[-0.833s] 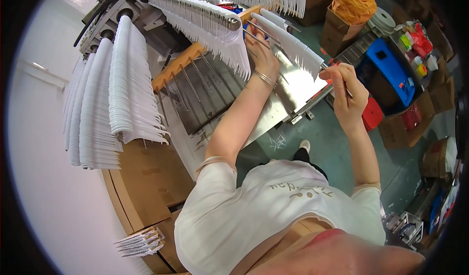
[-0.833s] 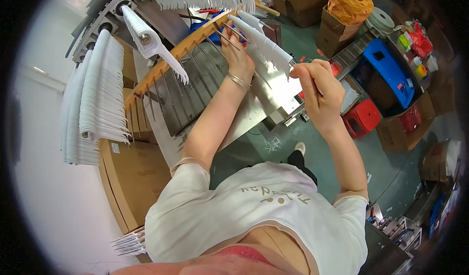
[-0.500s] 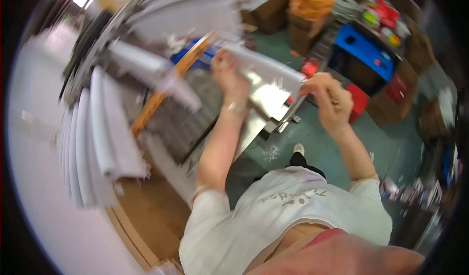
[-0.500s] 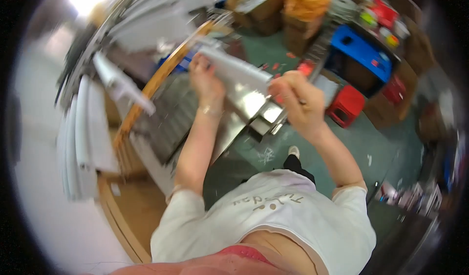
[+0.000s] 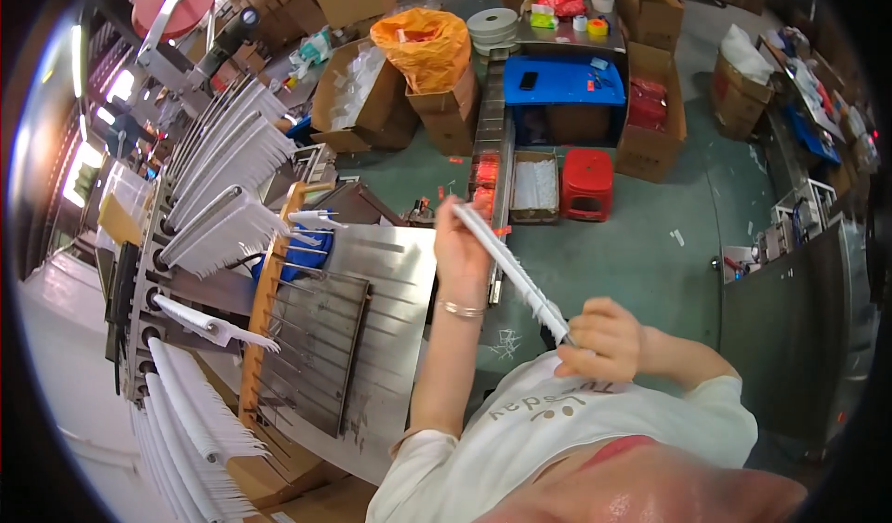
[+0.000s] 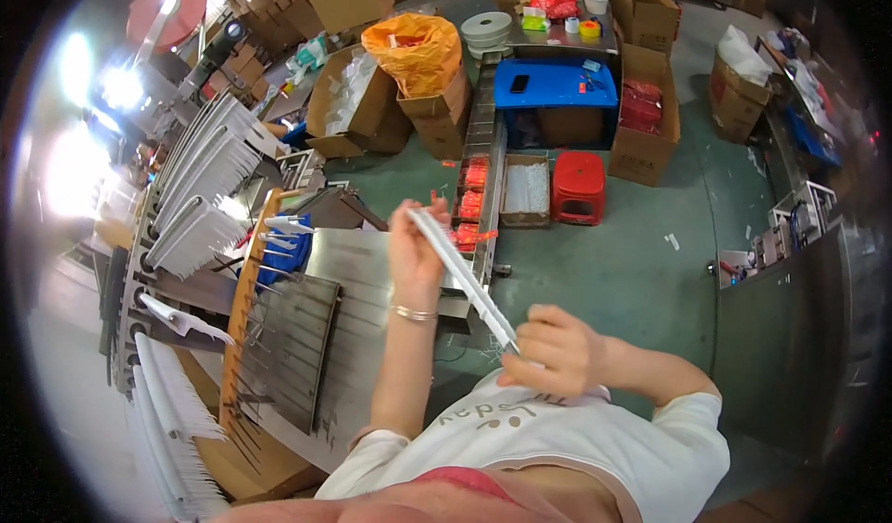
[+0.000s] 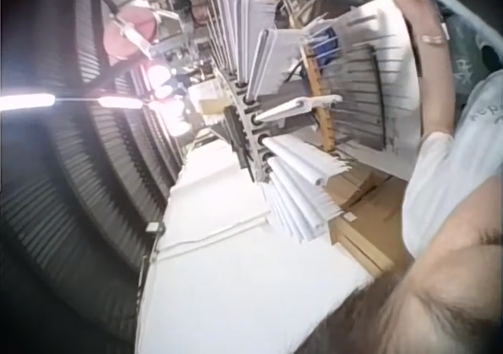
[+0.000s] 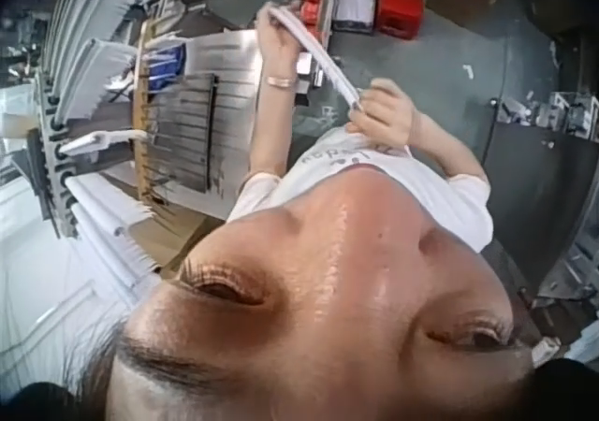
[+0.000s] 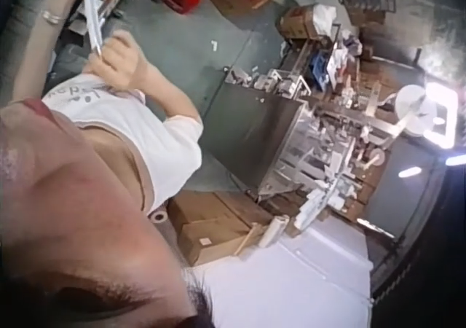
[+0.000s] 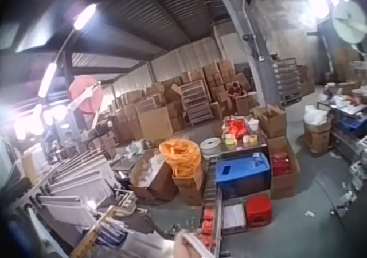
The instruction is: Assembling and inspecting plastic lighting fixture components on an industrial production line.
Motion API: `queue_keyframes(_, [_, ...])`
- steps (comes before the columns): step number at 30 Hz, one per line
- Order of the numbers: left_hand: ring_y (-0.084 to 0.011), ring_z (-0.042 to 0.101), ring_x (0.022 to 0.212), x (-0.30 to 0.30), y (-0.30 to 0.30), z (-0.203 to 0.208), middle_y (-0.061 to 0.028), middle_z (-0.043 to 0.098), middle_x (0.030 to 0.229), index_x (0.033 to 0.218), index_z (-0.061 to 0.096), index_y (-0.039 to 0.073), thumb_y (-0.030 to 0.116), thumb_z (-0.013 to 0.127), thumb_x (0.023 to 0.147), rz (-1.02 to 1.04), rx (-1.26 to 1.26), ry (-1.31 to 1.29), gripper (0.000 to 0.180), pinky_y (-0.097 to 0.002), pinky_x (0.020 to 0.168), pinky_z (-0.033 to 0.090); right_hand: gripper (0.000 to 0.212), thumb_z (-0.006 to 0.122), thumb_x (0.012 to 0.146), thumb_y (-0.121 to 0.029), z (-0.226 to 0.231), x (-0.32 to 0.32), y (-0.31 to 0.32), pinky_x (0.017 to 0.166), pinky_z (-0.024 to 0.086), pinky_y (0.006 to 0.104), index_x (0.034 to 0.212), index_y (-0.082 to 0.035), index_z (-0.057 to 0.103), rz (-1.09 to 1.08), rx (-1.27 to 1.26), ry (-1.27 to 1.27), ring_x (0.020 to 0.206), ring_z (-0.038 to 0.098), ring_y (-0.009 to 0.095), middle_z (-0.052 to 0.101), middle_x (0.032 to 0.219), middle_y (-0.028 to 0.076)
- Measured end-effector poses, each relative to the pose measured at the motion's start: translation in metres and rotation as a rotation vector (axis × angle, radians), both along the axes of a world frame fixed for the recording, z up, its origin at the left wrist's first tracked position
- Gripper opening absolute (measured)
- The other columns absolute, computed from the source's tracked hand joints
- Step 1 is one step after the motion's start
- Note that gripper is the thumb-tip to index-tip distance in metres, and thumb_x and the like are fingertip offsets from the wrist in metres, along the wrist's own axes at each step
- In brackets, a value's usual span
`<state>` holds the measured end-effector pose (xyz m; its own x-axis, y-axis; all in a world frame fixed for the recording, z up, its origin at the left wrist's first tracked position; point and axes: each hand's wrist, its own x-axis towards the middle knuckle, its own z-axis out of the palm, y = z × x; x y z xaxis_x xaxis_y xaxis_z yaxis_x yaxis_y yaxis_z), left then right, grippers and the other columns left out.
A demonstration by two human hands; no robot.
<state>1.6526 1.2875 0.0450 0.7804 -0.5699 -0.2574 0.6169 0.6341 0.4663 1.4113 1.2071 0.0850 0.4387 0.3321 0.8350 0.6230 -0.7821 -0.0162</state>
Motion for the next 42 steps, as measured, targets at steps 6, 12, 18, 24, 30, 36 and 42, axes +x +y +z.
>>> queue_keyframes(6, [-0.0259,0.060,0.072,-0.051,-0.054,-0.046,-0.0144,0.063,0.077,0.081,0.057,0.002,0.013,0.059,0.084,-0.337,0.163,0.075,0.011,-0.0360,0.071,0.052,0.018,0.070,0.079,-0.020,0.003,-0.015,-0.009,0.063,0.043,0.0323,0.084,-0.005,0.061,0.237,-0.050,0.291,0.059,0.050,0.017,0.044,0.061,0.002])
queue_keyframes(12, [-0.0259,0.062,0.073,-0.044,-0.093,-0.055,-0.0127,0.063,0.072,0.080,0.057,0.003,0.014,0.060,0.085,-0.397,0.199,0.112,0.013,-0.0344,0.068,0.052,0.014,0.066,0.082,-0.014,-0.017,0.040,-0.110,0.064,0.047,0.0327,0.093,-0.006,0.066,0.152,0.501,0.564,0.074,0.058,0.022,0.060,0.080,0.007])
queue_keyframes(18, [-0.0176,0.059,0.067,-0.037,-0.191,-0.059,-0.0055,0.061,0.072,0.084,0.055,0.007,0.022,0.054,0.091,-0.348,0.054,-0.031,0.016,-0.0285,0.063,0.048,0.042,0.046,0.096,-0.039,-0.092,0.148,-0.234,0.060,0.045,0.0271,0.092,-0.002,0.064,0.109,1.543,1.255,0.067,0.056,0.011,0.059,0.075,0.001])
queue_keyframes(24, [-0.0091,0.057,0.078,-0.037,-0.271,-0.028,0.0013,0.060,0.086,0.100,0.059,0.009,0.024,0.050,0.095,-0.256,0.231,-0.037,0.018,-0.0225,0.072,0.045,0.044,0.047,0.095,-0.040,-0.049,0.165,-0.303,0.061,0.047,0.0260,0.082,-0.001,0.062,0.349,1.817,1.181,0.061,0.057,0.011,0.057,0.067,0.000])
queue_keyframes(30, [-0.0083,0.045,0.108,-0.019,-0.298,-0.004,-0.0007,0.050,0.114,0.126,0.046,0.008,0.043,0.027,0.100,-0.239,0.252,-0.255,0.047,-0.0251,0.096,0.034,0.033,0.058,0.090,-0.033,-0.080,0.226,-0.347,0.054,0.050,0.0273,0.078,-0.002,0.058,0.349,1.879,1.318,0.061,0.061,0.013,0.062,0.072,0.008])
queue_keyframes(36, [-0.0144,0.046,0.102,0.019,-0.246,0.003,-0.0064,0.049,0.111,0.113,0.047,0.001,0.030,0.053,0.094,0.104,0.795,-0.560,0.034,-0.0285,0.091,0.037,0.038,0.057,0.090,-0.036,-0.064,0.293,-0.343,0.070,0.050,0.0328,0.087,0.001,0.064,0.427,1.726,1.270,0.075,0.064,0.022,0.067,0.084,0.014])
queue_keyframes(42, [-0.0074,0.047,0.062,0.042,-0.144,0.084,-0.0011,0.052,0.071,0.079,0.065,0.002,0.016,0.068,0.083,-0.813,0.782,-1.012,0.014,-0.0243,0.056,0.039,0.033,0.054,0.092,-0.034,-0.059,0.374,-0.342,0.069,0.051,0.0304,0.081,-0.005,0.062,0.467,1.578,1.287,0.073,0.064,0.018,0.066,0.080,0.009])
